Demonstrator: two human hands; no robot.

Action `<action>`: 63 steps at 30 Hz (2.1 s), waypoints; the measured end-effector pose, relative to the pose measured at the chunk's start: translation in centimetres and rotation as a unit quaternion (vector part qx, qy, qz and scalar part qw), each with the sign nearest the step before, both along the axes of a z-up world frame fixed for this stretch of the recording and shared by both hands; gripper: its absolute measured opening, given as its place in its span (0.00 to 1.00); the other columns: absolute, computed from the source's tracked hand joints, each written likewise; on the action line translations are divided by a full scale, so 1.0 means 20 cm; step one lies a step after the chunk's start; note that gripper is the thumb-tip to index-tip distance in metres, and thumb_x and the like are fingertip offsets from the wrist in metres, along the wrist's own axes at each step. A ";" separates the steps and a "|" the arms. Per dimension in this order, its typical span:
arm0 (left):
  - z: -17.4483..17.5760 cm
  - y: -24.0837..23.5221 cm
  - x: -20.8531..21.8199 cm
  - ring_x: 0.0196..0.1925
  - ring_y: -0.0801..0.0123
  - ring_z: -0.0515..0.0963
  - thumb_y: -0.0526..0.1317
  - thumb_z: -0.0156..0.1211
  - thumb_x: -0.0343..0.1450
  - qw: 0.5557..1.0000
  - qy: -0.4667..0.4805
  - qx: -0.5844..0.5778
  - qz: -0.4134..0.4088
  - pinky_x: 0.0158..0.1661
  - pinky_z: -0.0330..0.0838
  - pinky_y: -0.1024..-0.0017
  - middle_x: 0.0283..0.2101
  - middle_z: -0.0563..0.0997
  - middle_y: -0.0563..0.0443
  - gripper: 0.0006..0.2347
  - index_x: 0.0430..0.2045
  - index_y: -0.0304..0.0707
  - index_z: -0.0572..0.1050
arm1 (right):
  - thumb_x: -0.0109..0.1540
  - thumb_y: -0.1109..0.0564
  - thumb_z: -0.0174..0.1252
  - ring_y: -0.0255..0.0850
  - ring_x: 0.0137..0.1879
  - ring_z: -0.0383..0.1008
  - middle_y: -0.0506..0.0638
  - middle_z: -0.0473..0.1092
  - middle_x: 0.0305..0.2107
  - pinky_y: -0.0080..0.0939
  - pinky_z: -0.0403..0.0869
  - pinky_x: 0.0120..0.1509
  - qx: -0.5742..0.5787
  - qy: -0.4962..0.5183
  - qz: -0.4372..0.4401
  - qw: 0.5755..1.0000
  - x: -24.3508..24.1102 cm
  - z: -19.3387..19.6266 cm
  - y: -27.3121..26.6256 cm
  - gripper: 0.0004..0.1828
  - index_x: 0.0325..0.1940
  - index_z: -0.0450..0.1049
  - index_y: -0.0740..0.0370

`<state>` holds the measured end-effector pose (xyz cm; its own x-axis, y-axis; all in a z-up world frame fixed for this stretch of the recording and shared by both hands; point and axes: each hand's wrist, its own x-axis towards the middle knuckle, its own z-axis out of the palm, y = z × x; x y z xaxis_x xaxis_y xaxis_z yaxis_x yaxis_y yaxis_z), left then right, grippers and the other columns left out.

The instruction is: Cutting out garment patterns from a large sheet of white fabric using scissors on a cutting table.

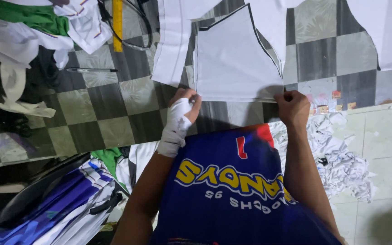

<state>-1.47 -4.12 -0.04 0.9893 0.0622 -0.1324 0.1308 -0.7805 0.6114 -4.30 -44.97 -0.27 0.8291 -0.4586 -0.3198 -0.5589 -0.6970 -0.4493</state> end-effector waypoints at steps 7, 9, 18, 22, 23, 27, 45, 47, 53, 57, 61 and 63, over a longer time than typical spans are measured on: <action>0.12 0.04 0.07 0.47 0.46 0.91 0.40 0.69 0.74 0.995 -0.043 -0.006 -0.092 0.44 0.87 0.54 0.45 0.86 0.55 0.04 0.39 0.57 0.85 | 0.67 0.44 0.71 0.62 0.45 0.86 0.59 0.83 0.34 0.58 0.80 0.46 0.037 0.010 -0.009 0.999 0.01 0.16 0.06 0.18 0.52 0.89 0.58; 0.17 0.06 0.08 0.45 0.43 0.90 0.39 0.67 0.75 0.991 -0.071 -0.010 -0.113 0.42 0.86 0.51 0.43 0.84 0.54 0.04 0.40 0.57 0.83 | 0.68 0.45 0.69 0.63 0.47 0.86 0.59 0.83 0.35 0.60 0.79 0.47 0.055 0.014 -0.020 0.998 0.02 0.24 0.08 0.17 0.52 0.89 0.58; 0.02 0.13 -0.01 0.41 0.44 0.90 0.41 0.69 0.73 0.982 -0.103 0.041 -0.156 0.41 0.85 0.51 0.42 0.84 0.55 0.03 0.36 0.54 0.81 | 0.67 0.47 0.70 0.67 0.48 0.86 0.63 0.84 0.37 0.61 0.81 0.47 0.026 0.044 0.010 0.999 -0.02 0.19 0.11 0.18 0.54 0.89 0.62; 0.03 0.14 -0.02 0.41 0.45 0.89 0.42 0.67 0.74 0.981 -0.114 0.040 -0.154 0.40 0.85 0.52 0.42 0.83 0.55 0.02 0.37 0.57 0.82 | 0.67 0.48 0.71 0.67 0.48 0.86 0.64 0.84 0.38 0.59 0.81 0.48 0.030 0.031 0.007 0.999 -0.03 0.21 0.12 0.17 0.53 0.89 0.62; 0.07 0.13 -0.02 0.41 0.44 0.89 0.41 0.67 0.74 0.980 -0.121 0.038 -0.157 0.39 0.84 0.51 0.42 0.82 0.54 0.02 0.37 0.56 0.82 | 0.68 0.47 0.71 0.67 0.49 0.86 0.64 0.84 0.38 0.61 0.81 0.48 0.036 0.033 0.000 0.999 -0.04 0.22 0.11 0.18 0.54 0.89 0.61; 0.00 0.16 -0.05 0.40 0.47 0.89 0.43 0.69 0.72 0.973 -0.141 0.073 -0.165 0.39 0.84 0.52 0.42 0.83 0.54 0.03 0.36 0.58 0.83 | 0.67 0.41 0.72 0.67 0.52 0.86 0.63 0.84 0.40 0.64 0.81 0.51 0.043 0.064 -0.011 0.997 -0.07 0.18 0.10 0.21 0.53 0.89 0.59; -0.06 0.22 -0.10 0.34 0.50 0.86 0.46 0.68 0.68 0.957 -0.189 0.094 -0.199 0.36 0.84 0.54 0.38 0.81 0.58 0.03 0.30 0.60 0.79 | 0.65 0.42 0.72 0.59 0.48 0.87 0.54 0.84 0.38 0.56 0.81 0.49 0.030 0.084 0.031 0.996 -0.14 0.08 0.06 0.14 0.51 0.89 0.48; -0.05 0.24 -0.08 0.34 0.50 0.87 0.46 0.68 0.69 0.952 -0.199 0.099 -0.210 0.36 0.84 0.54 0.39 0.82 0.58 0.02 0.30 0.60 0.80 | 0.65 0.45 0.73 0.63 0.50 0.86 0.59 0.84 0.39 0.60 0.81 0.51 0.038 0.061 0.031 0.997 -0.14 0.13 0.08 0.16 0.52 0.88 0.52; 0.09 0.25 -0.05 0.36 0.51 0.86 0.44 0.65 0.74 0.941 -0.217 0.063 -0.251 0.37 0.82 0.58 0.38 0.82 0.57 0.02 0.31 0.58 0.80 | 0.66 0.55 0.75 0.65 0.49 0.84 0.62 0.82 0.41 0.61 0.82 0.50 0.038 -0.054 0.096 0.993 -0.25 0.11 0.07 0.11 0.53 0.88 0.54; 0.07 0.28 -0.05 0.36 0.51 0.87 0.47 0.66 0.74 0.934 -0.237 0.052 -0.262 0.39 0.81 0.56 0.40 0.83 0.56 0.02 0.35 0.57 0.82 | 0.65 0.58 0.75 0.57 0.42 0.85 0.57 0.81 0.41 0.53 0.83 0.45 0.098 -0.155 0.150 0.972 -0.31 0.15 0.08 0.12 0.53 0.91 0.51; -0.04 0.29 -0.06 0.36 0.54 0.86 0.48 0.63 0.77 0.929 -0.249 0.054 -0.267 0.38 0.81 0.59 0.39 0.82 0.58 0.04 0.35 0.58 0.82 | 0.60 0.60 0.78 0.55 0.40 0.85 0.59 0.80 0.43 0.56 0.83 0.43 0.050 -0.168 0.197 0.965 -0.34 0.12 0.08 0.18 0.55 0.91 0.54; -0.12 0.32 -0.06 0.36 0.54 0.86 0.46 0.63 0.78 0.921 -0.264 0.076 -0.277 0.39 0.80 0.59 0.39 0.82 0.57 0.04 0.35 0.56 0.82 | 0.64 0.61 0.77 0.54 0.38 0.85 0.58 0.80 0.44 0.53 0.84 0.43 0.020 -0.187 0.195 0.963 -0.34 0.11 0.08 0.13 0.52 0.91 0.54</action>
<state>-2.69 2.22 -2.35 0.7994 -0.4924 0.3442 -0.5963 -0.7200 0.3550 -11.16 -43.34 1.97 0.9962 -0.0837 0.0227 -0.0535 -0.7991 -0.5988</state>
